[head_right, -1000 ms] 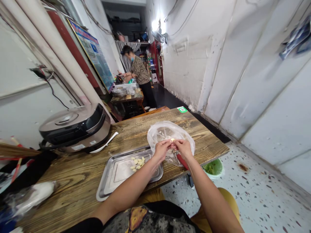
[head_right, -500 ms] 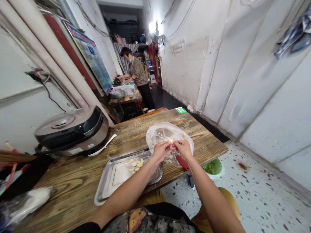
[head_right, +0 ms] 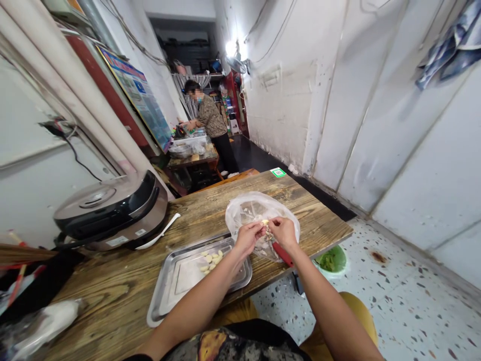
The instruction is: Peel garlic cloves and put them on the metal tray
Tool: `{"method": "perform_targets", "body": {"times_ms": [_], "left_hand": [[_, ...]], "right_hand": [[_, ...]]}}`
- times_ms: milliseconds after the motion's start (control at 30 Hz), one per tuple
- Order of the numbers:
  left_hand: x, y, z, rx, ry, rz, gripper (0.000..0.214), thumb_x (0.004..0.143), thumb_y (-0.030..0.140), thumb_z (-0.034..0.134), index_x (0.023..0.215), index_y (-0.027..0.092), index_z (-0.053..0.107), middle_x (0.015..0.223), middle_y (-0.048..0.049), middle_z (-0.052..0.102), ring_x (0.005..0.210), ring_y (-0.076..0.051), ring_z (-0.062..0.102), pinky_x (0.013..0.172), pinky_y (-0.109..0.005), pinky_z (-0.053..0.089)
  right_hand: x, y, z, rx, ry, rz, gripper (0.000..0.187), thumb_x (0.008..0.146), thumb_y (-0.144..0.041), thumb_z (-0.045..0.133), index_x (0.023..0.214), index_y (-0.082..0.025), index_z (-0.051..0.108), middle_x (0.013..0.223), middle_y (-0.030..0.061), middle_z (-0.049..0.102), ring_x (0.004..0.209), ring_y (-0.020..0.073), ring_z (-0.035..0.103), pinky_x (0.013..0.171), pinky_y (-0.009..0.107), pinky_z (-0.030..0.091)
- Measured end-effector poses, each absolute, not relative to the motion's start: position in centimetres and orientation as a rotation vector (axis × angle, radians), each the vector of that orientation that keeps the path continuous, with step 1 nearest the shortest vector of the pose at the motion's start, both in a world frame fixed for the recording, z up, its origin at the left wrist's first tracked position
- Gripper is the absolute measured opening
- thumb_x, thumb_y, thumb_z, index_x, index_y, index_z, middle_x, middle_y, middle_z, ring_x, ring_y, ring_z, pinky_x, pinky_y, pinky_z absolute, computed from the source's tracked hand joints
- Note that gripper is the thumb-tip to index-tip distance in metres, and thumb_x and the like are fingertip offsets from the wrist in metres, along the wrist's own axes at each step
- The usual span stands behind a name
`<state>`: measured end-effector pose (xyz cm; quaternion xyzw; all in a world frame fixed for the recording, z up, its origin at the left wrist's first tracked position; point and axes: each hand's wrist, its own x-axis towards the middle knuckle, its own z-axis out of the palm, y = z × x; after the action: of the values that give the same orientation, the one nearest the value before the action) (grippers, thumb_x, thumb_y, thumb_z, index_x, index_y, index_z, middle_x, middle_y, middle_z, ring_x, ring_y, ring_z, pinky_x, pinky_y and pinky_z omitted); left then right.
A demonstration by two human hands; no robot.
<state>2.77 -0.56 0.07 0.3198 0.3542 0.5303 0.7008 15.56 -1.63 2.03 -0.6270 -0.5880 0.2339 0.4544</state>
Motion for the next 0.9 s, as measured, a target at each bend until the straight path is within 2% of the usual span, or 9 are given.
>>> {"method": "perform_targets", "body": {"times_ms": [100, 200, 333, 467, 633, 767, 900], "left_hand": [[2.7, -0.8, 0.1, 0.735, 0.756, 1.152, 0.031, 0.049, 0.03, 0.078, 0.065, 0.007, 0.064, 0.056, -0.0027, 0.058, 0.049, -0.007, 0.05, 0.055, -0.021, 0.039], [3.0, -0.5, -0.3, 0.763, 0.681, 1.138, 0.033, 0.05, 0.035, 0.077, 0.061, 0.007, 0.062, 0.053, -0.0023, 0.056, 0.047, -0.006, 0.048, 0.051, -0.021, 0.036], [3.6, 0.4, -0.7, 0.702, 0.734, 1.144, 0.045, 0.045, 0.039, 0.079, 0.072, 0.006, 0.064, 0.056, -0.0031, 0.058, 0.047, -0.006, 0.048, 0.051, -0.02, 0.035], [4.0, 0.5, -0.8, 0.697, 0.83, 1.198, 0.054, 0.044, 0.04, 0.079, 0.084, 0.008, 0.062, 0.057, -0.0026, 0.06, 0.046, -0.008, 0.051, 0.05, -0.022, 0.038], [4.0, 0.0, -0.3, 0.711, 0.852, 1.144, 0.043, 0.05, 0.046, 0.074, 0.068, 0.009, 0.062, 0.058, -0.0038, 0.06, 0.048, -0.01, 0.053, 0.053, -0.024, 0.043], [3.8, -0.2, 0.2, 0.648, 0.869, 1.147, 0.039, 0.048, 0.036, 0.078, 0.071, 0.009, 0.063, 0.061, -0.0035, 0.061, 0.051, -0.011, 0.056, 0.056, -0.027, 0.047], [3.8, -0.1, 0.4, 0.596, 0.868, 1.124, 0.032, 0.051, 0.024, 0.077, 0.074, 0.007, 0.063, 0.061, -0.0037, 0.06, 0.051, -0.011, 0.055, 0.057, -0.027, 0.048]], "right_hand": [[16.1, -1.9, 1.8, -1.56, -1.517, 0.545, 0.028, 0.068, -0.036, 0.051, 0.054, -0.016, 0.064, 0.047, 0.0016, 0.059, 0.05, 0.0152, 0.054, 0.051, 0.023, 0.038], [16.9, -1.2, 0.4, -1.531, -1.481, 0.665, 0.03, 0.07, -0.041, 0.053, 0.059, -0.016, 0.065, 0.044, -0.0007, 0.055, 0.046, 0.0141, 0.05, 0.049, 0.023, 0.037], [17.4, -0.2, -1.0, -1.451, -1.347, 0.872, 0.032, 0.068, -0.045, 0.053, 0.069, -0.016, 0.066, 0.05, -0.0005, 0.058, 0.046, 0.0151, 0.051, 0.045, 0.024, 0.039], [17.1, -0.8, -0.6, -1.51, -1.501, 0.573, 0.032, 0.067, -0.048, 0.053, 0.066, -0.018, 0.067, 0.055, 0.0026, 0.062, 0.051, 0.0178, 0.056, 0.05, 0.025, 0.043], [16.5, -1.4, -0.8, -1.436, -1.657, 0.282, 0.033, 0.071, -0.048, 0.049, 0.066, -0.02, 0.065, 0.067, 0.0064, 0.067, 0.06, 0.0196, 0.06, 0.059, 0.027, 0.046], [16.3, -1.5, -1.4, -1.407, -1.736, 0.259, 0.033, 0.075, -0.046, 0.046, 0.07, -0.02, 0.065, 0.07, 0.0063, 0.067, 0.062, 0.0191, 0.061, 0.061, 0.027, 0.046], [16.2, -1.8, -1.5, -1.417, -1.762, 0.232, 0.032, 0.075, -0.045, 0.045, 0.07, -0.02, 0.064, 0.07, 0.0062, 0.067, 0.062, 0.0187, 0.061, 0.061, 0.027, 0.045]]}}
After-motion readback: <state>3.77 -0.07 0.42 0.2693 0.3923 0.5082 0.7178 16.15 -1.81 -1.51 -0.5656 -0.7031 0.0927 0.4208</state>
